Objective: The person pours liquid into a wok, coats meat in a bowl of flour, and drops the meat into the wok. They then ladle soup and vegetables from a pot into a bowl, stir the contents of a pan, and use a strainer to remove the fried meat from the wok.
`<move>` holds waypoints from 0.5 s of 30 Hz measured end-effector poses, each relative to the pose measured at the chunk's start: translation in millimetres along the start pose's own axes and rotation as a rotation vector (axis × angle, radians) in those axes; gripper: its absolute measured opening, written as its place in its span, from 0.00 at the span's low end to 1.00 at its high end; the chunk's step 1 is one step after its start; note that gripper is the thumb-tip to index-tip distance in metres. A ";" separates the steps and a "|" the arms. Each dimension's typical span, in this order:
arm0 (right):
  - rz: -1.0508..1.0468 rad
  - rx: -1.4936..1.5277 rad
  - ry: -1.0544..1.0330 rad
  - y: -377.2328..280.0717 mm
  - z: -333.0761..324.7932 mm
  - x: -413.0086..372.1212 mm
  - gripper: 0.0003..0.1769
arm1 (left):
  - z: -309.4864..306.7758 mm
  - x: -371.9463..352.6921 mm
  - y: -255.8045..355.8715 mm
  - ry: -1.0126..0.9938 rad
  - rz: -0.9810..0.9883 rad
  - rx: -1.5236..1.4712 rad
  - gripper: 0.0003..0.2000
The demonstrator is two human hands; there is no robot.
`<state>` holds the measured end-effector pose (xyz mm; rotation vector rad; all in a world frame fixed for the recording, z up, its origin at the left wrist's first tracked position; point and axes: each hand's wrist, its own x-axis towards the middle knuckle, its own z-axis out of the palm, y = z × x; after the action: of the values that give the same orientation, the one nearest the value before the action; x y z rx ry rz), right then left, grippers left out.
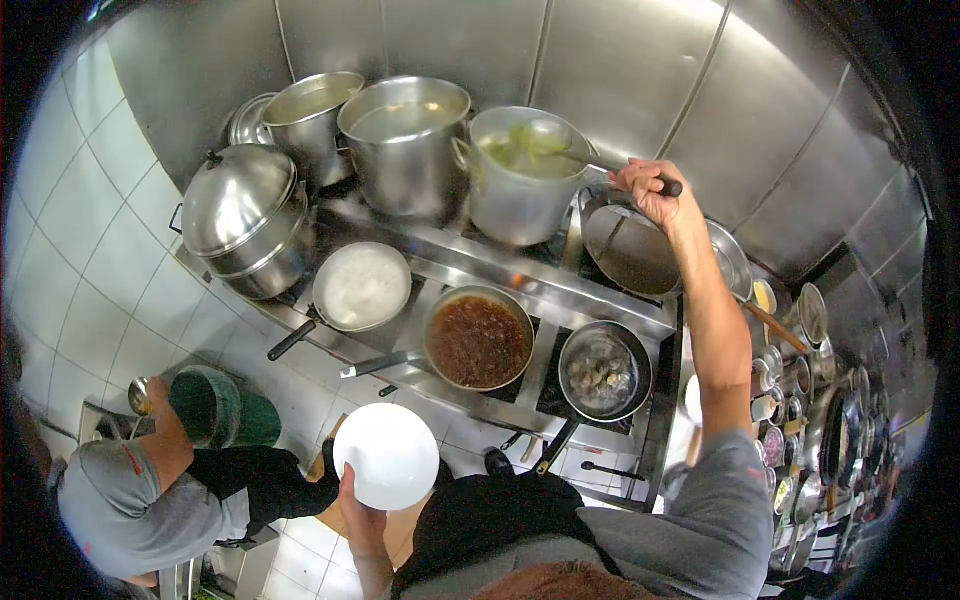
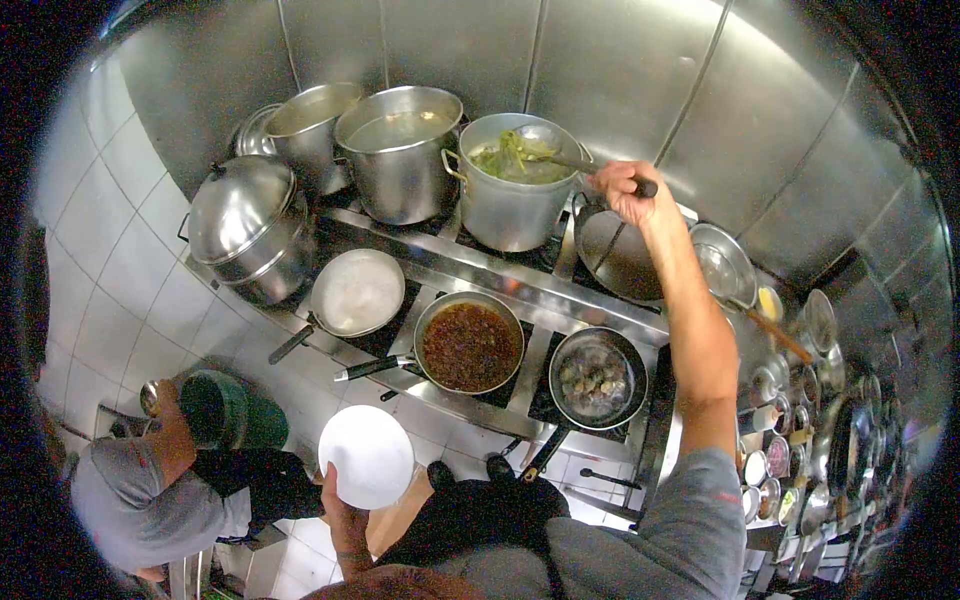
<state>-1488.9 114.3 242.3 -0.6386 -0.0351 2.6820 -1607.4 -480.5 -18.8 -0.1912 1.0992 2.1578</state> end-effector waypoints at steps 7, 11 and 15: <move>0.022 -0.017 -0.103 -2.6 30.2 -19.4 0.30 | 29.8 9.1 29.9 -0.058 0.023 0.026 0.28; -0.010 0.025 -0.189 -14.6 43.3 -31.3 0.32 | 54.0 7.6 47.8 -0.057 0.019 0.079 0.28; -0.049 -0.080 -0.235 -24.0 56.7 -38.0 0.32 | 60.2 15.5 52.0 -0.094 0.051 0.115 0.27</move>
<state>-1473.8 126.1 312.1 -0.3375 -0.2187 2.7048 -1642.0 -447.5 46.6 -0.0094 1.1810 2.1177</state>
